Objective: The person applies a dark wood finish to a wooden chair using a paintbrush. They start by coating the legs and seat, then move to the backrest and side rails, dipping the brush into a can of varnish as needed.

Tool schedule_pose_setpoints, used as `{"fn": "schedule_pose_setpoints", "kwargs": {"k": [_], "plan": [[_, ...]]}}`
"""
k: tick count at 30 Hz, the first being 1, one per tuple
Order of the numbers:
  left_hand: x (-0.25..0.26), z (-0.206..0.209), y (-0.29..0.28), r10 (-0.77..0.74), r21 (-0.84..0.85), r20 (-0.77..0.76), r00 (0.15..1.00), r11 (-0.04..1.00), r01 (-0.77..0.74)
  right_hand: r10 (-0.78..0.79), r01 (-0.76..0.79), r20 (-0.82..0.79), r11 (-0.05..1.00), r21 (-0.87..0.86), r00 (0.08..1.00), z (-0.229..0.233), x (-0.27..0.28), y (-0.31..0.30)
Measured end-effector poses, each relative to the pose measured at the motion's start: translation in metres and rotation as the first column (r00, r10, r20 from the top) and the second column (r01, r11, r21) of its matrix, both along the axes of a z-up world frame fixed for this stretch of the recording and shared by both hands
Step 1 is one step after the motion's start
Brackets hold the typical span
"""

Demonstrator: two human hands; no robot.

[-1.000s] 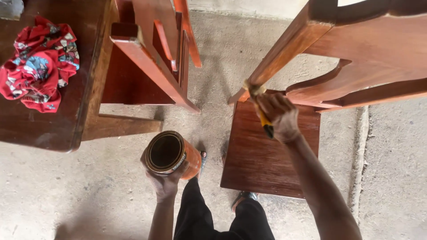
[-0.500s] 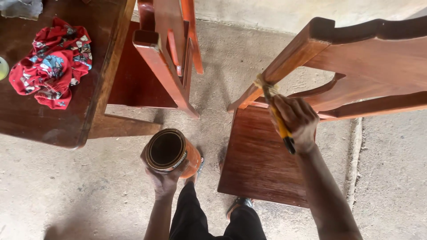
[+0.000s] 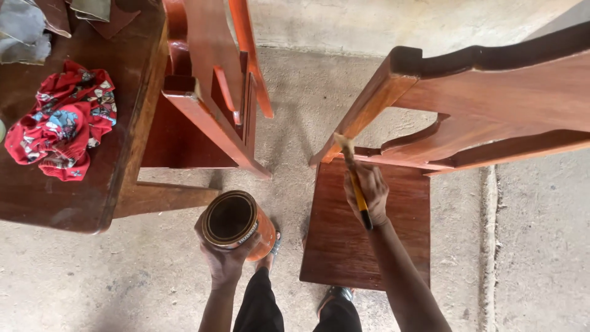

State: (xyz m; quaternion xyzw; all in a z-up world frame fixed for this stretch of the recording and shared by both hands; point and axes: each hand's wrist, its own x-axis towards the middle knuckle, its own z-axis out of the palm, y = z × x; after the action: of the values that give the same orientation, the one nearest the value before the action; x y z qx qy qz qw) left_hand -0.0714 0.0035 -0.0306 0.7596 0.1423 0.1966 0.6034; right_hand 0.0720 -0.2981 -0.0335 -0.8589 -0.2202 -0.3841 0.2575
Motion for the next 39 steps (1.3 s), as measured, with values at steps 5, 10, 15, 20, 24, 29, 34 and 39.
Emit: {"fn": "schedule_pose_setpoints", "kwargs": {"k": [5, 10, 15, 20, 24, 29, 34, 39], "plan": [[0.004, -0.005, 0.002, -0.013, 0.018, -0.022, 1.000, 1.000, 0.014, 0.069, -0.094, -0.102, 0.959, -0.267, 0.992, 0.042, 0.020, -0.023], [0.008, -0.001, 0.006, -0.014, 0.045, -0.027, 1.000, 0.999, 0.015, 0.122, -0.074, 0.145, 0.952, -0.296, 0.982, 0.133, 0.032, -0.017], [0.014, 0.001, 0.020, 0.001, 0.064, -0.023, 1.000, 0.998, 0.001, -0.028, 0.089, 0.313, 0.980, -0.181, 0.949, 0.161, 0.024, 0.000], [0.019, -0.006, 0.038, -0.026, 0.019, -0.002, 1.000, 0.999, 0.026, 0.008, 0.033, 0.232, 0.984, -0.174, 0.973, 0.099, 0.024, -0.011], [0.018, -0.009, 0.049, -0.060, -0.008, -0.034, 0.998, 0.998, 0.059, 0.021, 0.014, 0.256, 0.991, -0.133, 0.966, 0.134, 0.025, -0.011], [0.021, -0.006, 0.054, -0.070, -0.011, -0.088, 0.994, 0.998, 0.070, -0.052, 0.044, 0.339, 0.999, 0.032, 0.939, 0.191, 0.014, -0.004], [0.026, -0.005, 0.055, -0.085, -0.048, -0.081, 0.993, 0.996, 0.081, -0.078, 0.035, 0.314, 0.989, 0.143, 0.946, 0.161, 0.006, 0.010], [0.029, -0.005, 0.062, -0.085, -0.017, -0.078, 0.993, 0.996, 0.084, -0.085, 0.091, 0.033, 0.960, -0.264, 0.996, 0.123, 0.015, 0.052]]}}
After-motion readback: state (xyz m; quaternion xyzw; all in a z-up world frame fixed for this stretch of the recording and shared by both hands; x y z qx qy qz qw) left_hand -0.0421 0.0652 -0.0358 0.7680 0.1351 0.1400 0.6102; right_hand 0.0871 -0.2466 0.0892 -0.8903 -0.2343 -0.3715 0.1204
